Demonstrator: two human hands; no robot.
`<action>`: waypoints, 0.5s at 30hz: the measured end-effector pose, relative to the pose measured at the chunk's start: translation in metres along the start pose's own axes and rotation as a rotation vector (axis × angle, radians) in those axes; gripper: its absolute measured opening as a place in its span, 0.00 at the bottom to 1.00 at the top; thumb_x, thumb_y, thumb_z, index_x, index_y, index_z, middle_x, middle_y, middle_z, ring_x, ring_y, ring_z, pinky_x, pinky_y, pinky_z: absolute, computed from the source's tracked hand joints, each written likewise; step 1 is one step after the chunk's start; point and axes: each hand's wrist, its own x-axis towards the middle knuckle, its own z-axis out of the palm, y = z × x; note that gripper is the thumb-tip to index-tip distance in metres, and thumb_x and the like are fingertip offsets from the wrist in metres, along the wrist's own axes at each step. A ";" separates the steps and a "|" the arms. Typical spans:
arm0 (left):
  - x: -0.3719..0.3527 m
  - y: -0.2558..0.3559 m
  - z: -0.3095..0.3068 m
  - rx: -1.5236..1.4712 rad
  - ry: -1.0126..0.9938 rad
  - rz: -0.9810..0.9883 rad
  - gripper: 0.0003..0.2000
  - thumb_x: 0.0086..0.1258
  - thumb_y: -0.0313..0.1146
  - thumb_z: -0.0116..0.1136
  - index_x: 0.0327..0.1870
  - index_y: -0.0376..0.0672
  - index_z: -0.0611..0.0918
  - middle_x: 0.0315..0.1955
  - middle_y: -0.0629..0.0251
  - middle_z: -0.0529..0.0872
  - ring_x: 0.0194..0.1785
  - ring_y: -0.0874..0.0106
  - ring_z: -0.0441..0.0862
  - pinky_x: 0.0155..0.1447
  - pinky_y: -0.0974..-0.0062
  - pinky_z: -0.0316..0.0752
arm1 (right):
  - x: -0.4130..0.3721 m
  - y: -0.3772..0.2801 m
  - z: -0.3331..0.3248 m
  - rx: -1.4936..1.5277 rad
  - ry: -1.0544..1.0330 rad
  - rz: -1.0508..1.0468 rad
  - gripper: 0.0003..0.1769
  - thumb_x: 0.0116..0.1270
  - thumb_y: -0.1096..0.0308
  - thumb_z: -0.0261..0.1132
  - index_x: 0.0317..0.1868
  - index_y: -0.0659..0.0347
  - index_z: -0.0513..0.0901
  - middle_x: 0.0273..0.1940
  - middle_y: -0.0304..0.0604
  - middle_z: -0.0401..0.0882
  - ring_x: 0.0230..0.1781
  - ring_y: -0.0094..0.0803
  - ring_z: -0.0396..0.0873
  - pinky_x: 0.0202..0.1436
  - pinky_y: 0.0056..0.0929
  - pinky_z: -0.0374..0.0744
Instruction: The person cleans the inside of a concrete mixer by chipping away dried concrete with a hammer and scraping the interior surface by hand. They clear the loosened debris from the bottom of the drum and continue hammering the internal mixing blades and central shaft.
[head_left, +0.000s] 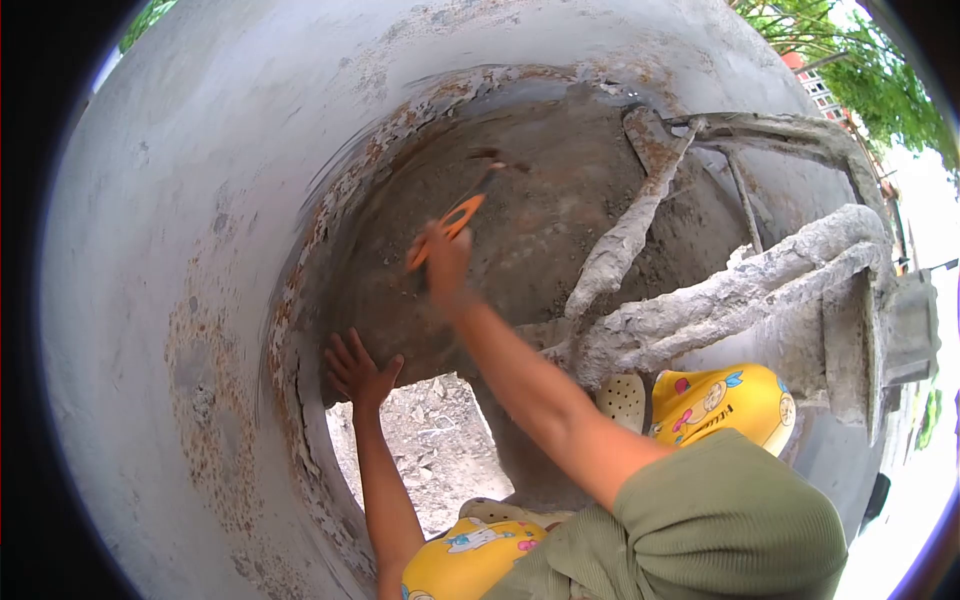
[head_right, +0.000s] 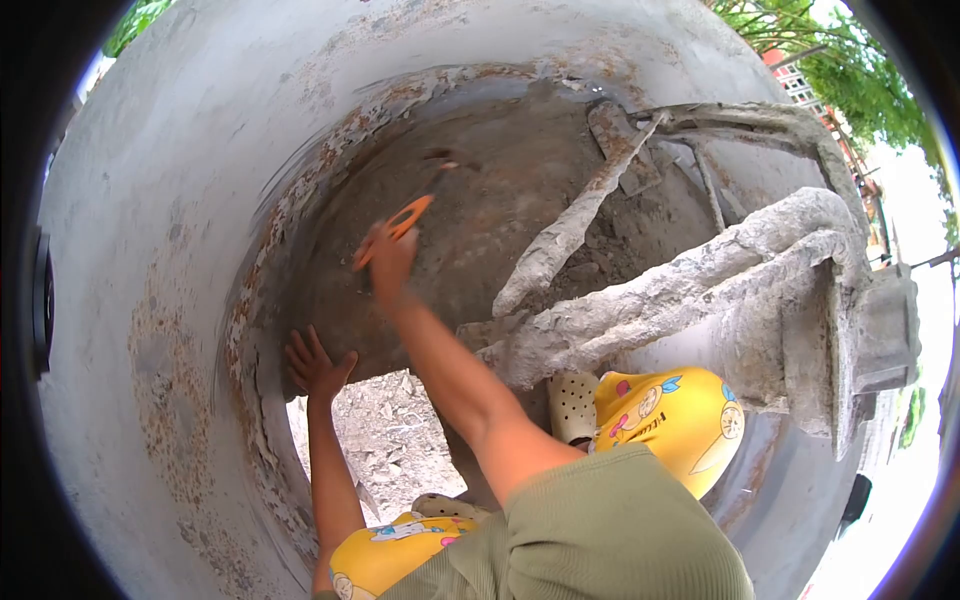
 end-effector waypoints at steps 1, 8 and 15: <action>-0.001 0.002 -0.002 -0.016 -0.008 0.000 0.50 0.45 0.58 0.60 0.67 0.54 0.43 0.67 0.58 0.34 0.68 0.52 0.29 0.65 0.49 0.33 | 0.035 -0.007 -0.012 0.019 -0.017 -0.037 0.10 0.58 0.73 0.54 0.35 0.66 0.60 0.20 0.44 0.68 0.13 0.30 0.71 0.14 0.28 0.72; 0.002 0.011 -0.010 0.039 -0.068 -0.048 0.51 0.45 0.57 0.61 0.67 0.53 0.43 0.67 0.56 0.33 0.68 0.52 0.28 0.64 0.45 0.34 | 0.038 0.028 -0.055 -0.232 0.161 0.062 0.12 0.57 0.75 0.53 0.37 0.64 0.58 0.19 0.43 0.65 0.13 0.30 0.68 0.12 0.30 0.72; 0.005 0.010 -0.009 -0.015 -0.016 -0.018 0.51 0.43 0.55 0.63 0.67 0.52 0.44 0.67 0.56 0.34 0.68 0.51 0.28 0.64 0.44 0.34 | -0.053 0.025 -0.025 -0.184 0.028 0.319 0.12 0.58 0.72 0.54 0.38 0.61 0.59 0.19 0.41 0.66 0.11 0.29 0.69 0.10 0.28 0.70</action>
